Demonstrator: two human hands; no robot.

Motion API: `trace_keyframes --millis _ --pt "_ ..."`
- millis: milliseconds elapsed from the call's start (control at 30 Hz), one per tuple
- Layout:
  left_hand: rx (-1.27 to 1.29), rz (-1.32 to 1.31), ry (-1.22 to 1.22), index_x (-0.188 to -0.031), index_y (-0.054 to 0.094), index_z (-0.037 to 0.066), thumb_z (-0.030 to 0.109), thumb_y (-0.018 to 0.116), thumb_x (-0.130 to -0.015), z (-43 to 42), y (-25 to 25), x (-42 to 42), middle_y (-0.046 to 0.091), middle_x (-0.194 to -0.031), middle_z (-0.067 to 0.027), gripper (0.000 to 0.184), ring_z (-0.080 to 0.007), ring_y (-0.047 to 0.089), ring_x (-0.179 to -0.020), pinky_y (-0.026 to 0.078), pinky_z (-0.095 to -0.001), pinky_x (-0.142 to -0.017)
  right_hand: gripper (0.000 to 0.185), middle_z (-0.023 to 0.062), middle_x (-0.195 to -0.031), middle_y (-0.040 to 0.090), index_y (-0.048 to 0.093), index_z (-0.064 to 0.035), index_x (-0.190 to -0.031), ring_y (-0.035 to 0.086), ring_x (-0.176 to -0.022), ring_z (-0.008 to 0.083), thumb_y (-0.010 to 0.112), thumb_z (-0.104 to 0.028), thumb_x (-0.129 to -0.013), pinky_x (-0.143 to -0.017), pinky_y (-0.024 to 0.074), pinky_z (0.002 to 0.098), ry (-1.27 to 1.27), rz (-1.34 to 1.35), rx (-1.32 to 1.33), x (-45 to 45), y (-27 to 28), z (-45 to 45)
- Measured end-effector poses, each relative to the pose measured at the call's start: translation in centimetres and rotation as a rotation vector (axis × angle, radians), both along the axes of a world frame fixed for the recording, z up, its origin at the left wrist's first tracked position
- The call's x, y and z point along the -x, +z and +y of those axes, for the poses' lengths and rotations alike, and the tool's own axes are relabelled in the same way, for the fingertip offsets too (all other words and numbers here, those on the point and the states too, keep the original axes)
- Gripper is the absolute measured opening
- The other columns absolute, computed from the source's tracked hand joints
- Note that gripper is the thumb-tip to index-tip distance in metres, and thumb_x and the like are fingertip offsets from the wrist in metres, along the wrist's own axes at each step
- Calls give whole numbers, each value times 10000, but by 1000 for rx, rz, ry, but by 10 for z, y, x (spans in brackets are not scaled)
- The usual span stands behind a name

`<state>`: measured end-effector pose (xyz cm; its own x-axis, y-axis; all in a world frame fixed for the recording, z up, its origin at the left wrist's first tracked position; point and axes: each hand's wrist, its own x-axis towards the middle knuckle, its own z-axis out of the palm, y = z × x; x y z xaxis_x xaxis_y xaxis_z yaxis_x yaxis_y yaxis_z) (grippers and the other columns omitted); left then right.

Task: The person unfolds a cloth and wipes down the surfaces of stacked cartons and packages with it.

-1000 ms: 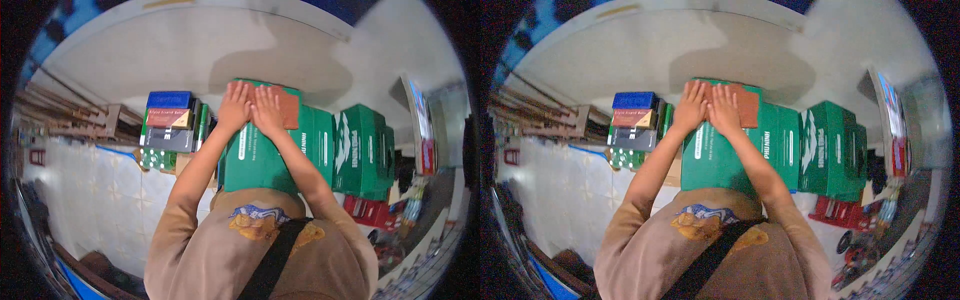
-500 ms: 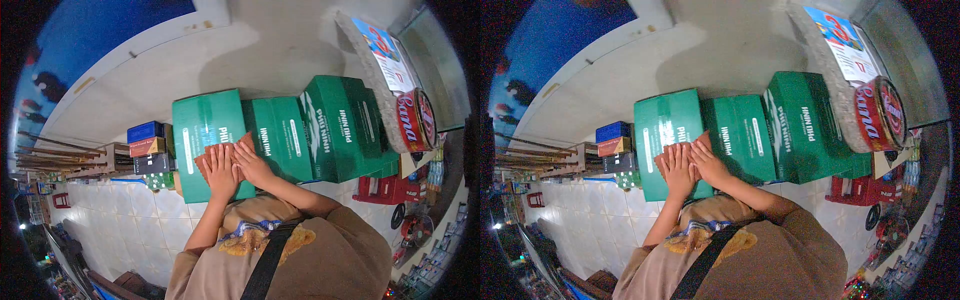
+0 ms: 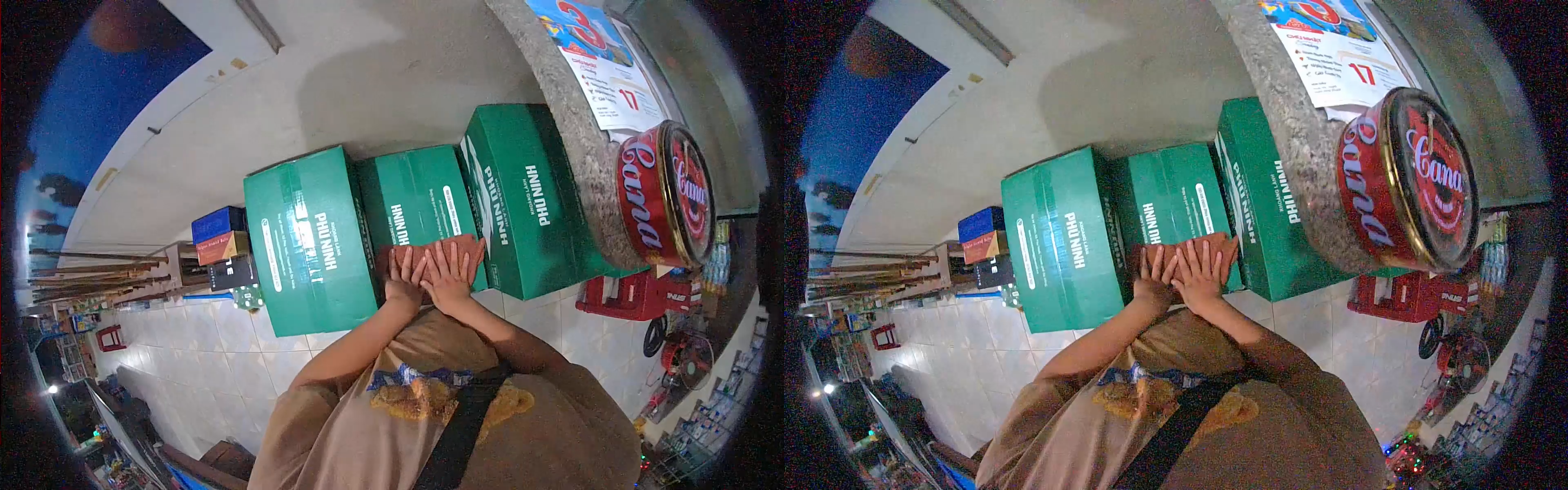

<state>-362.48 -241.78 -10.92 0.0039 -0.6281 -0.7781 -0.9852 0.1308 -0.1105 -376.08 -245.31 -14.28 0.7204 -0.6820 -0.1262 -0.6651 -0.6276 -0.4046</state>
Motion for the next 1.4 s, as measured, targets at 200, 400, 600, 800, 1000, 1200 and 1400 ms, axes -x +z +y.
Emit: trace_keyframes --millis 200,400,600,800,1000,1200,1400 --pt "-132 -21 -27 -1596 34 257 361 296 -1049 -69 9 -28 -116 -1658 -43 615 -344 -249 -1478 -110 -714 -1115 806 94 -1660 -60 44 -178 -1596 -90 -1507 405 463 -470 -973 -1155 -59 652 -113 404 82 -45 -16 -42" --pt "62 -16 143 -1593 59 298 365 259 -1054 -118 21 -60 -138 -1655 -52 579 -361 -240 -1480 -37 -696 -1141 705 39 -1663 -94 -7 -248 -1597 -119 -1511 367 321 -481 -1018 -1155 -94 636 -373 123 476 -90 -79 -82" --pt "145 40 263 -1584 47 358 408 260 -1045 -157 4 -90 -180 -1648 -19 582 -388 -241 -1475 34 -718 -1126 695 78 -1656 -131 -17 -214 -1596 -140 -1502 394 276 -472 -1021 -1151 -103 636 -276 327 -41 -118 -18 -134" --pt "76 -121 119 -1580 -43 345 383 419 -1013 -175 -17 -94 -214 -1637 -46 732 -388 -255 -1467 145 -700 -1127 742 62 -1646 -185 -48 -241 -1591 -168 -1485 436 371 -456 -1018 -1139 -116 657 -218 311 -97 -121 -27 -159" --pt "194 -10 185 -1555 -128 393 302 564 -974 -174 -52 -104 -273 -1615 -55 908 -429 -210 -1470 135 -729 -1108 732 67 -1629 -242 -68 -237 -1588 -218 -1473 426 285 -534 -1019 -1130 -122 662 -144 403 -259 -123 0 -174" --pt "22 -192 -88 -1568 -59 392 283 564 -971 -145 -19 -87 -281 -1613 -13 869 -433 -221 -1463 165 -723 -1109 741 69 -1633 -225 -64 -279 -1586 -207 -1480 413 286 -582 -1007 -1138 -111 654 -34 409 -160 -108 4 -154" --pt "-94 72 58 -1589 98 292 427 477 -975 -81 -15 -49 -226 -1632 0 734 -476 -288 -1422 -52 -812 -1039 778 81 -1660 -107 48 -222 -1597 -137 -1503 403 466 -358 -955 -1154 -74 650 55 372 -82 -62 -10 -81"
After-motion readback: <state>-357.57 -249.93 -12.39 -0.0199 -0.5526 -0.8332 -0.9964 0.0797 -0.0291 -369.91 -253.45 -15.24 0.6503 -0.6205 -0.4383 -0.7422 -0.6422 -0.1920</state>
